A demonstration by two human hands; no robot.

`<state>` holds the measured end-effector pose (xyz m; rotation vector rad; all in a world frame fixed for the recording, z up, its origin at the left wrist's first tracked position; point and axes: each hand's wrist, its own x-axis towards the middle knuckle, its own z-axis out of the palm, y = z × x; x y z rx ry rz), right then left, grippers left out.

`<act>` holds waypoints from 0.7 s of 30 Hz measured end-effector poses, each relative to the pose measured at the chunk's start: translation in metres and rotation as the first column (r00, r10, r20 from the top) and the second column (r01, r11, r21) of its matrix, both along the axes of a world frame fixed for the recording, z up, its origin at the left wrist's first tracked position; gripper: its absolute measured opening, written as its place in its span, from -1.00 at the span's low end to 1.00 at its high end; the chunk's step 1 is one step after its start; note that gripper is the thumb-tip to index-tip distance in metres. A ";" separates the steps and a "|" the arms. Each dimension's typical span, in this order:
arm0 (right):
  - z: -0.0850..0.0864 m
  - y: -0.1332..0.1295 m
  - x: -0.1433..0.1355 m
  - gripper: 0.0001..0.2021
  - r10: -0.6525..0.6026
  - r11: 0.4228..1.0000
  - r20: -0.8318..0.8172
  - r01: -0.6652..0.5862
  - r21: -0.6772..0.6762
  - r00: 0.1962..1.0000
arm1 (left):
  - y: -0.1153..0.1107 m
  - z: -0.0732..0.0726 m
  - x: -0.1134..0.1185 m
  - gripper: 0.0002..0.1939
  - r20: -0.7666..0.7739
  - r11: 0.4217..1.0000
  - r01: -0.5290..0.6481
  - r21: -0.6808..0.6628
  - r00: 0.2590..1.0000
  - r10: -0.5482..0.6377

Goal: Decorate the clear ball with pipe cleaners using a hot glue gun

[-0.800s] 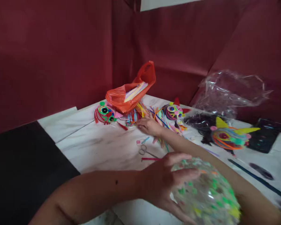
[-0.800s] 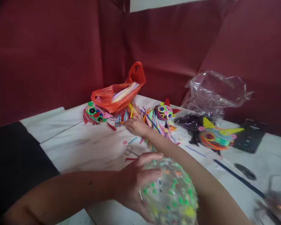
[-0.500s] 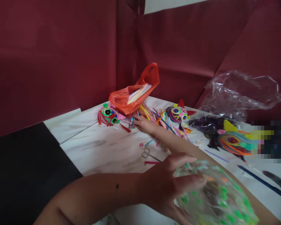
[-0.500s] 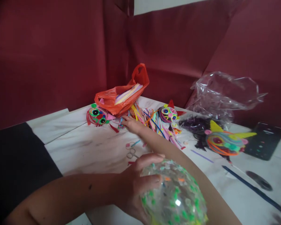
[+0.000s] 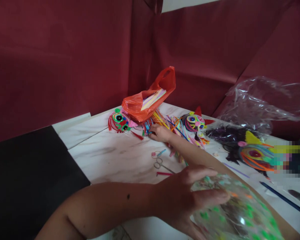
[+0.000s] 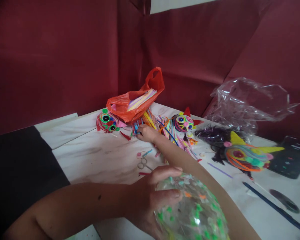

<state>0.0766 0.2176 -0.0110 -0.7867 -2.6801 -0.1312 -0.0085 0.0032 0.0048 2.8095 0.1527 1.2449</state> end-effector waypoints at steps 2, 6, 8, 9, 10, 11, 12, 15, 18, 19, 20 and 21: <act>-0.001 0.003 -0.001 -0.85 -0.009 1.000 -0.006 0.009 -0.001 1.000 | 0.000 0.001 -0.001 -0.17 -0.038 1.000 0.015 -0.023 0.999 -0.016; -0.006 0.004 -0.008 -0.91 -0.057 0.998 -0.035 0.058 0.021 0.998 | 0.001 -0.003 -0.001 -0.14 -0.067 0.999 0.027 -0.038 0.997 -0.029; -0.008 0.002 -0.010 -0.85 -0.064 0.997 -0.049 0.066 0.035 0.997 | 0.002 -0.006 -0.001 -0.10 -0.013 1.000 0.019 -0.024 1.000 -0.020; -0.008 0.001 -0.011 -0.79 -0.058 0.997 -0.049 0.060 0.040 0.997 | 0.002 -0.007 0.000 -0.08 0.023 1.000 0.014 -0.011 1.000 -0.014; -0.008 0.000 -0.010 -0.76 -0.047 0.998 -0.044 0.049 0.042 0.998 | 0.003 -0.007 0.000 -0.06 0.061 1.000 0.014 0.008 0.998 -0.014; -0.007 -0.001 -0.009 -0.76 -0.034 0.999 -0.036 0.036 0.041 0.999 | 0.003 -0.006 0.000 -0.06 0.095 0.999 0.016 0.029 0.995 -0.019; -0.006 -0.001 -0.008 -0.78 -0.020 0.999 -0.024 0.021 0.039 0.999 | 0.003 -0.005 0.000 -0.06 0.122 0.999 0.021 0.046 0.992 -0.026; -0.001 0.001 -0.006 -0.83 0.010 0.999 0.010 -0.010 0.032 1.000 | 0.004 -0.001 0.000 -0.09 0.179 0.998 0.035 0.058 0.983 -0.045; 0.001 0.004 -0.010 -0.78 0.001 0.999 0.026 -0.002 0.041 1.000 | 0.003 -0.001 -0.002 0.00 0.131 0.998 0.028 0.062 0.991 -0.036; 0.001 0.004 -0.013 -0.79 -0.008 0.999 0.027 0.006 0.048 1.000 | 0.003 -0.002 -0.003 0.02 0.095 0.998 0.013 0.058 0.995 -0.018; 0.001 0.005 -0.016 -0.81 -0.017 0.998 0.027 0.015 0.056 1.000 | 0.003 -0.003 -0.004 0.02 0.056 0.999 -0.005 0.052 0.998 0.002; 0.001 0.005 -0.018 -0.83 -0.023 0.998 0.027 0.021 0.062 0.999 | 0.003 -0.006 -0.004 0.01 0.023 0.999 -0.022 0.043 1.000 0.021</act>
